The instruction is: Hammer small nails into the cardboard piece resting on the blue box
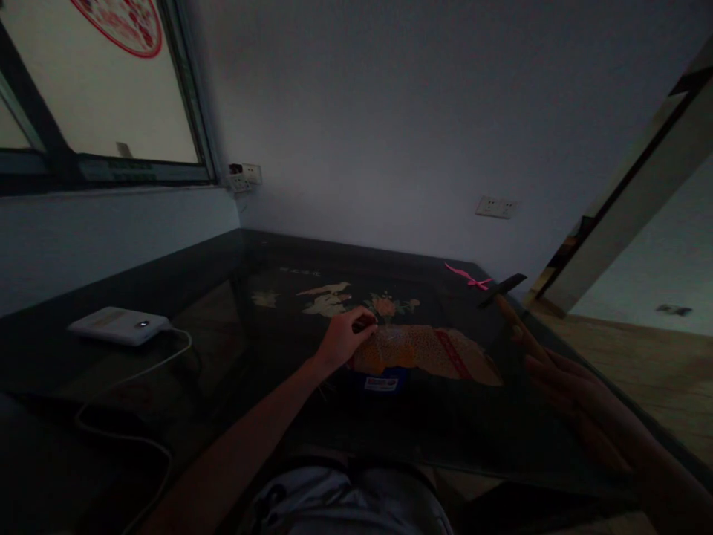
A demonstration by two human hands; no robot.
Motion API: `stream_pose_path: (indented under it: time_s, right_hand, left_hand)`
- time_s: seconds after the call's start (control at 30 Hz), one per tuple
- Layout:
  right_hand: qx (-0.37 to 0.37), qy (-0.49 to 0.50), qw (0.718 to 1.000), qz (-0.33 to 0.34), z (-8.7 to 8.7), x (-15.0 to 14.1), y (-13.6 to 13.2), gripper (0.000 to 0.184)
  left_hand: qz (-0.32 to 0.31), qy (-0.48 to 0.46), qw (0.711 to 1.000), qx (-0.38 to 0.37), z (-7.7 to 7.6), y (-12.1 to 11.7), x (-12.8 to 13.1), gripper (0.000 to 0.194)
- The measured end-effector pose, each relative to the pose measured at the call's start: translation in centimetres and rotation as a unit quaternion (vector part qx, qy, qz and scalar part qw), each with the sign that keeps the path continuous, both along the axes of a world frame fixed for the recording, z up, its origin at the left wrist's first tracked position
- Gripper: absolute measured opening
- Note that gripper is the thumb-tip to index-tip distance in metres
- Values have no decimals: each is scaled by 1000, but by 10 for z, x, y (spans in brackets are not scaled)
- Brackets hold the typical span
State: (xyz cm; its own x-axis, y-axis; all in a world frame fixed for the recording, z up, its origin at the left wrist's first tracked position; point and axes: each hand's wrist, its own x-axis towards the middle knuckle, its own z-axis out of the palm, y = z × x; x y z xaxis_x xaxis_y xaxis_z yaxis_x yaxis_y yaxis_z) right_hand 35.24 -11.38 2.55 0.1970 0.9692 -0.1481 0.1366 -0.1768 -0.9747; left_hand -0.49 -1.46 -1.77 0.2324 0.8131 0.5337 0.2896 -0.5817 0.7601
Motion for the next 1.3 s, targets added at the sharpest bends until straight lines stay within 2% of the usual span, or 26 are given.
stream_pose_path:
  time_s: [0.1,0.2,0.33,0.43,0.5,0.63,0.73,0.8,0.93,1.0,1.13,1.3]
  right_hand:
    - [-19,97,993,59,25,-15,-6,46]
    - [-42,92,989,106,39,-46,-14,54]
    - [-102,105,966,211,49,-92,-27,56]
    - [-70,88,965,237,55,-116,-35,60]
    - [-33,56,972,228,58,-125,-40,64]
    - [-3,-41,974,222,60,-133,-46,58]
    - [-24,-93,964,247,62,-135,-45,61]
    - [-28,-119,965,233,63,-136,-42,63]
    - [74,-164,961,210,61,-136,-37,58]
    - [66,-174,955,232,60,-136,-38,57]
    - [-14,-151,955,256,64,-135,-41,58]
    - [20,-135,961,239,71,-132,-39,59]
  left_hand:
    - [-1,-6,1000,-1,-2,0,-1,7]
    - [3,-5,1000,-3,-1,-1,-1,6]
    - [3,-8,1000,-18,0,-2,0,6]
    - [2,-13,1000,-28,0,-2,0,8]
    - [3,-15,999,-36,-2,-1,0,8]
    - [-6,-22,998,-50,-6,2,0,7]
    - [0,-24,998,-57,-7,3,1,7]
    - [-1,-26,998,-57,-6,3,1,7]
    - [0,-34,998,-52,-5,1,1,6]
    - [11,-29,998,-50,-5,0,1,7]
    - [34,-17,998,-47,-5,0,1,8]
    - [3,-38,998,-51,-6,1,2,6]
